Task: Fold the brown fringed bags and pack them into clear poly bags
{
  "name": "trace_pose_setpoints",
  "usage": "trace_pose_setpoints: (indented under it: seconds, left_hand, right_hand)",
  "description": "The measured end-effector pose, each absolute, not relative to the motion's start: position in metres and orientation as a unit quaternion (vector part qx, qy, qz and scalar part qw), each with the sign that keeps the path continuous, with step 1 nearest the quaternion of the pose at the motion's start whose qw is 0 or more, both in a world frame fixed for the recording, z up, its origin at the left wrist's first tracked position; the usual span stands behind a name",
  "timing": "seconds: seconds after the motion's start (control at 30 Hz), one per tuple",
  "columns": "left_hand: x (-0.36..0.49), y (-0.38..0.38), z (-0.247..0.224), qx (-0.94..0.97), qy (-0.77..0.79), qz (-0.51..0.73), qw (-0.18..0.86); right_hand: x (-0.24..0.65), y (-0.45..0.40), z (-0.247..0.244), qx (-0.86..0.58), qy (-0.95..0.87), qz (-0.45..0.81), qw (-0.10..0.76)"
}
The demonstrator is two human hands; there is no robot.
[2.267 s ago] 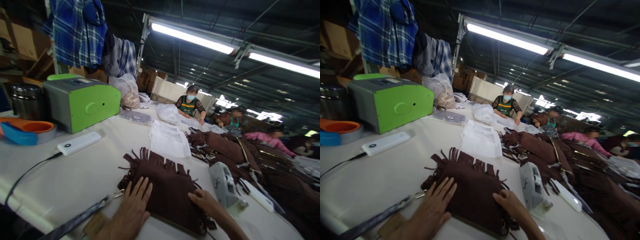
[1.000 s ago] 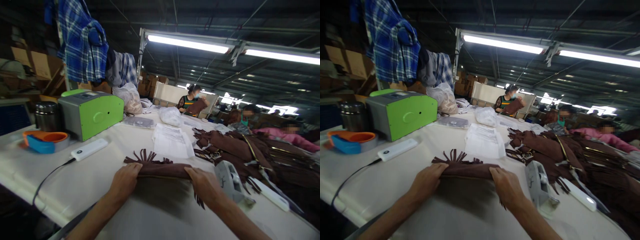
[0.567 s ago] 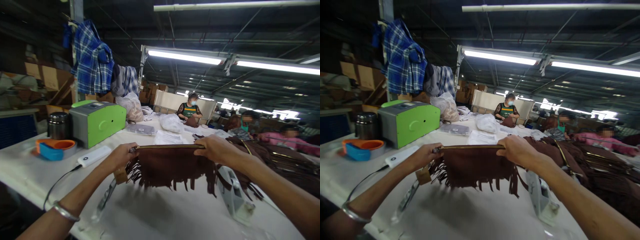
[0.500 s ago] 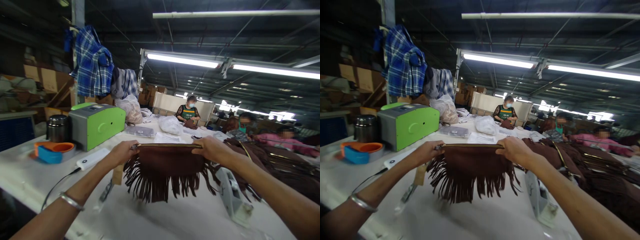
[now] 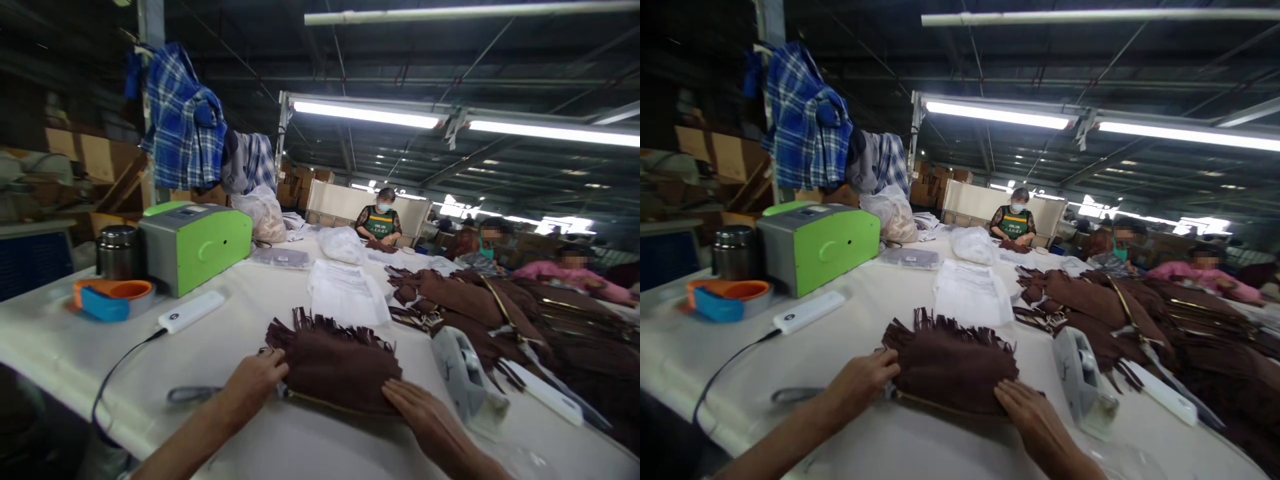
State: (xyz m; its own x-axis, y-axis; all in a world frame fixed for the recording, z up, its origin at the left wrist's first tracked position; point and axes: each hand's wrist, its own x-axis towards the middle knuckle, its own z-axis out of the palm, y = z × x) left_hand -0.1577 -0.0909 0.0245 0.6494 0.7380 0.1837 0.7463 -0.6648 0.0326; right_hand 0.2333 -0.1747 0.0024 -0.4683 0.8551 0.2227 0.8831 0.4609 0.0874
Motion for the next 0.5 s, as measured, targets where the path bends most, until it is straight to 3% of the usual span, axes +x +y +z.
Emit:
trace_pose_setpoints:
  seconds: [0.1,0.2,0.4,0.5]
  left_hand:
    - [-0.166,-0.11,-0.009,-0.888,-0.449,-0.092,0.037]
    - [-0.179,-0.117,-0.017,-0.855,-0.5,-0.122,0.069]
    - [-0.196,-0.13,-0.024,-0.853,-0.501,-0.13,0.061]
    - [-0.204,-0.138,-0.024,-0.866,-0.469,-0.17,0.009]
  right_hand:
    - [0.239,-0.199,-0.017,-0.553,-0.832,-0.005,0.042]
    - [0.23,-0.198,0.009,-0.582,-0.81,0.047,0.046]
    - [0.161,-0.142,0.063,-0.509,-0.83,-0.023,0.228]
    - [0.124,-0.114,0.049,-0.474,-0.849,-0.035,0.232]
